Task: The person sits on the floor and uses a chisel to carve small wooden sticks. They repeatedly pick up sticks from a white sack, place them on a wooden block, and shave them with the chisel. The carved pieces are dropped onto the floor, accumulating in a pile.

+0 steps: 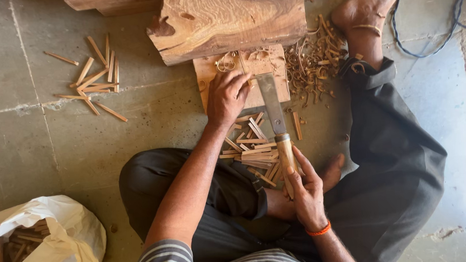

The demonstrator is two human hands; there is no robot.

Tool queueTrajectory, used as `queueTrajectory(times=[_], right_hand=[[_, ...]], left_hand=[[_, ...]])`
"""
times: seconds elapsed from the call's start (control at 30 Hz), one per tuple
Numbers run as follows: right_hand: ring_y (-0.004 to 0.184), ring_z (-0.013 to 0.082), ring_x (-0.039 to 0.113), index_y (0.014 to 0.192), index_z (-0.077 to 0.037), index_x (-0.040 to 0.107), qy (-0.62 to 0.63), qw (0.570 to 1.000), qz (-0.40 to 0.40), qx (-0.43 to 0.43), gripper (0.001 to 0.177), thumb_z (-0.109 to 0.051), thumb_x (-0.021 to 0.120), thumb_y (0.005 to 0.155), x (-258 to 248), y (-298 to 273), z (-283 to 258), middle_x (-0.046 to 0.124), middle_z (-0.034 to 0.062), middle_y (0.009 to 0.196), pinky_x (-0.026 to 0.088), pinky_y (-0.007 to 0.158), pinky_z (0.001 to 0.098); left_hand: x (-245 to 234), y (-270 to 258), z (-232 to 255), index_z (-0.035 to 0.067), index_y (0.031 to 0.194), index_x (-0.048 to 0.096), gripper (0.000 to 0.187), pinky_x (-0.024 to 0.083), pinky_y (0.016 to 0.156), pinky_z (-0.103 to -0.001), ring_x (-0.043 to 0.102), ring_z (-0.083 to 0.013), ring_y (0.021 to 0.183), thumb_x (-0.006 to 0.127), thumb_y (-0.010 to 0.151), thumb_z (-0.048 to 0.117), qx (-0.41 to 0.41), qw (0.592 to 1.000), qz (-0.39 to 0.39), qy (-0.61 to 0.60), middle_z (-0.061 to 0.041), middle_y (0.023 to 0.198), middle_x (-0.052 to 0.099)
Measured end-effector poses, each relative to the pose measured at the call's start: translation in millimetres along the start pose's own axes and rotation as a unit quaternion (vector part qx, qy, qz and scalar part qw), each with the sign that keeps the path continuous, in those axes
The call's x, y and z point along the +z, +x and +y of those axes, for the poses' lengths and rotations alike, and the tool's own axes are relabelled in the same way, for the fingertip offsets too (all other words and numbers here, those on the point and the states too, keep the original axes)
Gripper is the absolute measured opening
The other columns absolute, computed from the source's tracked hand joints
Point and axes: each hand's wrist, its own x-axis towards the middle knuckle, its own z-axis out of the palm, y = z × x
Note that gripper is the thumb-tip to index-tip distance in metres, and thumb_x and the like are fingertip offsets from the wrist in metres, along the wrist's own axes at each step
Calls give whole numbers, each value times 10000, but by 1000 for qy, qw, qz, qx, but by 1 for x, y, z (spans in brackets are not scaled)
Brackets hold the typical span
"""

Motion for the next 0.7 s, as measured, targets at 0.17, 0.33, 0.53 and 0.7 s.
queueTrajectory(times=[0.17, 0.33, 0.53, 0.7], right_hand=[[584, 51, 497, 1543, -93, 456, -41, 999, -9, 15, 582, -175, 598, 985, 6, 1, -3, 670, 20, 921, 428, 484, 212], [667, 23, 500, 1569, -61, 483, -107, 991, -16, -80, 556, -182, 600, 1039, 28, 34, -8, 641, 6, 917, 449, 558, 193], [554, 30, 486, 1555, -74, 473, -63, 997, -11, -42, 568, -184, 606, 1013, 46, 54, -10, 619, -10, 808, 419, 467, 204], [564, 57, 483, 1582, -84, 405, 84, 996, -14, -8, 608, -194, 606, 1019, 74, 57, -11, 593, 18, 811, 410, 462, 216]], left_hand=[[2, 0, 1, 222, 1093, 791, 367, 504, 835, -352, 604, -183, 934, 891, 765, 91, 17, 998, 30, 43, -19, 998, 666], [5, -5, 5, 279, 983, 781, 265, 482, 788, -333, 573, -147, 879, 876, 825, 89, 19, 998, 40, 43, 45, 917, 612], [5, -8, 7, 257, 1009, 797, 231, 458, 755, -346, 569, -158, 866, 845, 866, 82, 21, 998, 30, 58, 34, 925, 607], [-10, -1, 13, 235, 1130, 732, 330, 476, 820, -368, 602, -189, 975, 841, 849, 101, 4, 998, 32, 50, 18, 1024, 626]])
